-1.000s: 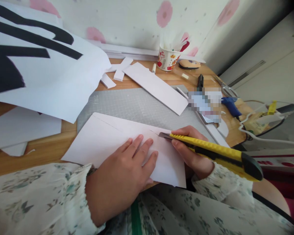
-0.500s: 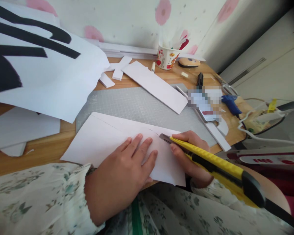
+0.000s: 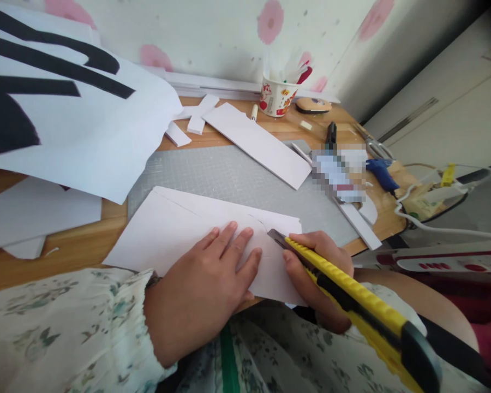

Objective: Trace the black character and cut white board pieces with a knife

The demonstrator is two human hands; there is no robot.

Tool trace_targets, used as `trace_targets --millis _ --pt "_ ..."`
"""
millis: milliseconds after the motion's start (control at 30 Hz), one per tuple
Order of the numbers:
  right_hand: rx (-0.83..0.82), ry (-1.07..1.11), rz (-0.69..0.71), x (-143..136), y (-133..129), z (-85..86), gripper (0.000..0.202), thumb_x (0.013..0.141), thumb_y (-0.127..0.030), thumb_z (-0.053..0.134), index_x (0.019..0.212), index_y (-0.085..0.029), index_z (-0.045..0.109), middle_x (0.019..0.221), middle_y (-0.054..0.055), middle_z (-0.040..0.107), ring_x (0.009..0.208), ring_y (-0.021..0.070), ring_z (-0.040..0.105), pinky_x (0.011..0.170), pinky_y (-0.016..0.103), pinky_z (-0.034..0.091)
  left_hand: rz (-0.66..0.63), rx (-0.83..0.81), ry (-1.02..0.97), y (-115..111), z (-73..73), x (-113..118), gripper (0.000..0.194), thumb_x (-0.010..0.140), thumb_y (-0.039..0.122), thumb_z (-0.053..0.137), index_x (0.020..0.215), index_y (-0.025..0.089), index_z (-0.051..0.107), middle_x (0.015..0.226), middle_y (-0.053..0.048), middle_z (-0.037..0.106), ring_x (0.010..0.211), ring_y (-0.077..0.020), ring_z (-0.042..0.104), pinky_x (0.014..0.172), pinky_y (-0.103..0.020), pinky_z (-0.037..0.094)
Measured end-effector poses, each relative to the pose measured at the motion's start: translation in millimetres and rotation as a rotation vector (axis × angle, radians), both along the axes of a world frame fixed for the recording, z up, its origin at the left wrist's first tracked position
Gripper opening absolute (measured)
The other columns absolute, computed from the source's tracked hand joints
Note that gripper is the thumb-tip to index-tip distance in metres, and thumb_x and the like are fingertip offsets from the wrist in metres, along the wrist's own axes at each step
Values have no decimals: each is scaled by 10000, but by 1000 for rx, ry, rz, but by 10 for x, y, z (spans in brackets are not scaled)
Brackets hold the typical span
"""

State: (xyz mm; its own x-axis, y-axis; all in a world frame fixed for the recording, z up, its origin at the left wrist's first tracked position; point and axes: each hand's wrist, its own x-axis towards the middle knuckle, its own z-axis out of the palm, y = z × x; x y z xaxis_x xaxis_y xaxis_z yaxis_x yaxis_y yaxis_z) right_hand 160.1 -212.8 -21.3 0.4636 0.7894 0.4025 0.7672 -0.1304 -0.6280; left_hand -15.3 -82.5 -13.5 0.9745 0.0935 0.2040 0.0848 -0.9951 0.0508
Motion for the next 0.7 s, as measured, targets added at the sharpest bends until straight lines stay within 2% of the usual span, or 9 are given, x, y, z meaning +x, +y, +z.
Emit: trace_targets --millis 100,267,400,600,700 --pt "10 -8 -18 -31 -17 -11 142 828 -235 677 944 -299 623 712 27 726 565 221 686 503 345 570 2 5 -3 2 -6 1 499 899 380 733 1312 110 659 1431 -262 584 1295 -464 580 1004 -602 553" --pt "54 -92 -43 -105 -19 43 134 799 -184 652 911 -255 633 662 11 710 522 196 666 495 308 561 5 -6 4 4 6 13 525 875 424 756 1299 125 673 1429 -253 590 1290 -461 586 1007 -602 550" --pt "71 -150 -63 -146 -7 76 97 801 -204 644 887 -248 636 660 17 723 509 196 665 491 306 554 1 -4 2 8 12 6 459 905 370 723 1290 123 680 1422 -252 597 1280 -460 595 999 -598 555" --pt "88 -143 -64 -206 -57 42 83 812 -236 651 887 -221 621 608 -15 678 449 155 619 444 262 502 -12 9 -8 15 -16 -2 407 946 317 658 1298 112 671 1424 -269 589 1289 -470 583 992 -608 552" --pt "81 -130 -89 -247 -98 13 83 823 -229 641 903 -235 622 618 -6 686 480 175 636 479 294 516 -15 2 -3 14 -28 -8 409 956 325 644 1302 108 664 1425 -272 587 1293 -471 580 997 -609 546"
